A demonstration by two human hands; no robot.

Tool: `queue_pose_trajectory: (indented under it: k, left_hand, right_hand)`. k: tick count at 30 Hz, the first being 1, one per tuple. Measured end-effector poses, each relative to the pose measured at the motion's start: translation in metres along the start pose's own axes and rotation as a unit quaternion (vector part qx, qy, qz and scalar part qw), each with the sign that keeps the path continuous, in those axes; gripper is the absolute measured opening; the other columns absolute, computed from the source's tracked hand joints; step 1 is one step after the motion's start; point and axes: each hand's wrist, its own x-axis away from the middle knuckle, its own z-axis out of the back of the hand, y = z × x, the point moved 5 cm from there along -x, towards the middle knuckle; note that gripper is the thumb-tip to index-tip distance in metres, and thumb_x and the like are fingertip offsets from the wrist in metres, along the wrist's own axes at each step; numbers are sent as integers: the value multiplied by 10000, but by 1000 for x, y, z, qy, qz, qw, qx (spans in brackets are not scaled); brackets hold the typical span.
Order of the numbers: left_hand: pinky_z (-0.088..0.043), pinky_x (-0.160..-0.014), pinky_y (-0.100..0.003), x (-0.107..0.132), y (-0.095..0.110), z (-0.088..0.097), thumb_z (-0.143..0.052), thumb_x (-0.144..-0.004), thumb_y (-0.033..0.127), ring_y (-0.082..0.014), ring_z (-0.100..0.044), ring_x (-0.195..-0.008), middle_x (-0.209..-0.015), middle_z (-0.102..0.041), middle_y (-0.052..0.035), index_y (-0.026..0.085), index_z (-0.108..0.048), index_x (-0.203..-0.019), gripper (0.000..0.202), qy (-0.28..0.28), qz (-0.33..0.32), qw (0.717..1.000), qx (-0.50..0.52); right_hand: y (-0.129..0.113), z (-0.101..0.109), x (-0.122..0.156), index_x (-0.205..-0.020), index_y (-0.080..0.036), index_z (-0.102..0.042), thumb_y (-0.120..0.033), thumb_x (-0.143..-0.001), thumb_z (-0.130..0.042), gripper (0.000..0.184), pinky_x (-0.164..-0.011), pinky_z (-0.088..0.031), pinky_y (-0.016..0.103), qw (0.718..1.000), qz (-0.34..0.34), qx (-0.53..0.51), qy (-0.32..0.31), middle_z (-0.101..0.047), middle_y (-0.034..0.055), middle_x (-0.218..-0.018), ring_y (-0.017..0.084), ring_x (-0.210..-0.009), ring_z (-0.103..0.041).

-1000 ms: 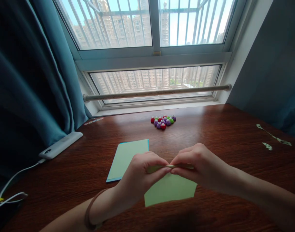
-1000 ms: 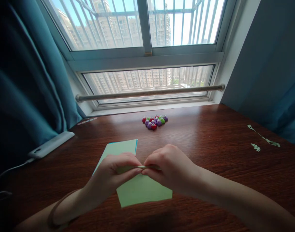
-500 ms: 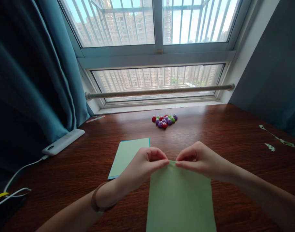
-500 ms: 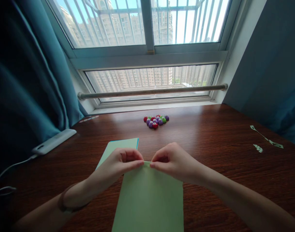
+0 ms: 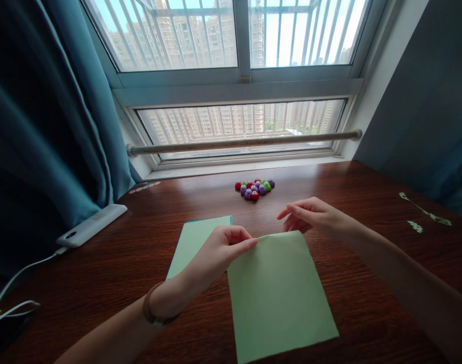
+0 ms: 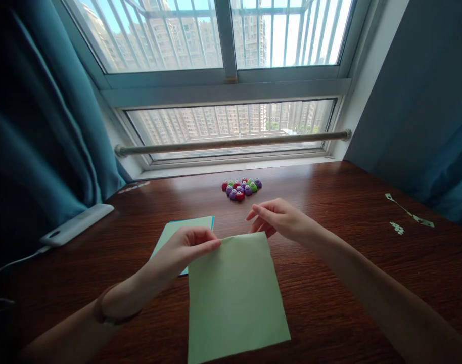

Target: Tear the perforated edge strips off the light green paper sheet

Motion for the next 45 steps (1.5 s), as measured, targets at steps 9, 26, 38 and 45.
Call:
queue_pose_trajectory:
  k: [9,26,38,45]
  left_hand:
    - [-373,-522,-196,-1,-1,-5,-586,-739,397,-120,-514,-606,-662,-603,-21,116,-641,-722,287,-21,24,999,-13]
    - [-345,-474,-190,-3,-2,-6,-596,-713,386,-105,-488,-551,-610,-562,-3,113,-598,-681,275,-38,46,998,-34]
    - [-320,-502,-191,-3,-6,-15,-606,-706,332,-97,-437,-560,-585,-542,10,111,-619,-645,229,-43,16,997,-62]
    - [-289,-491,-189,1,-9,-29,-581,-707,307,-86,-390,-545,-562,-493,27,113,-590,-614,215,-45,12,997,-58]
  right_hand:
    - [6,-19,2,-826,-96,-686,-397,-787,-557,330,-484,-351,197,991,7,98,-95,-592,22,-647,106,-567,-488]
    - [-6,-8,7,-886,-115,-659,-251,-826,-516,206,-549,-363,196,945,111,289,-109,-615,23,-705,103,-605,-502]
    - [0,-31,10,-797,-91,-684,-179,-807,-502,202,-503,-334,174,949,117,262,-133,-593,12,-607,84,-531,-466]
    - [2,-56,16,-697,-125,-633,-109,-762,-495,154,-553,-337,179,916,181,347,-90,-618,21,-629,88,-555,-507]
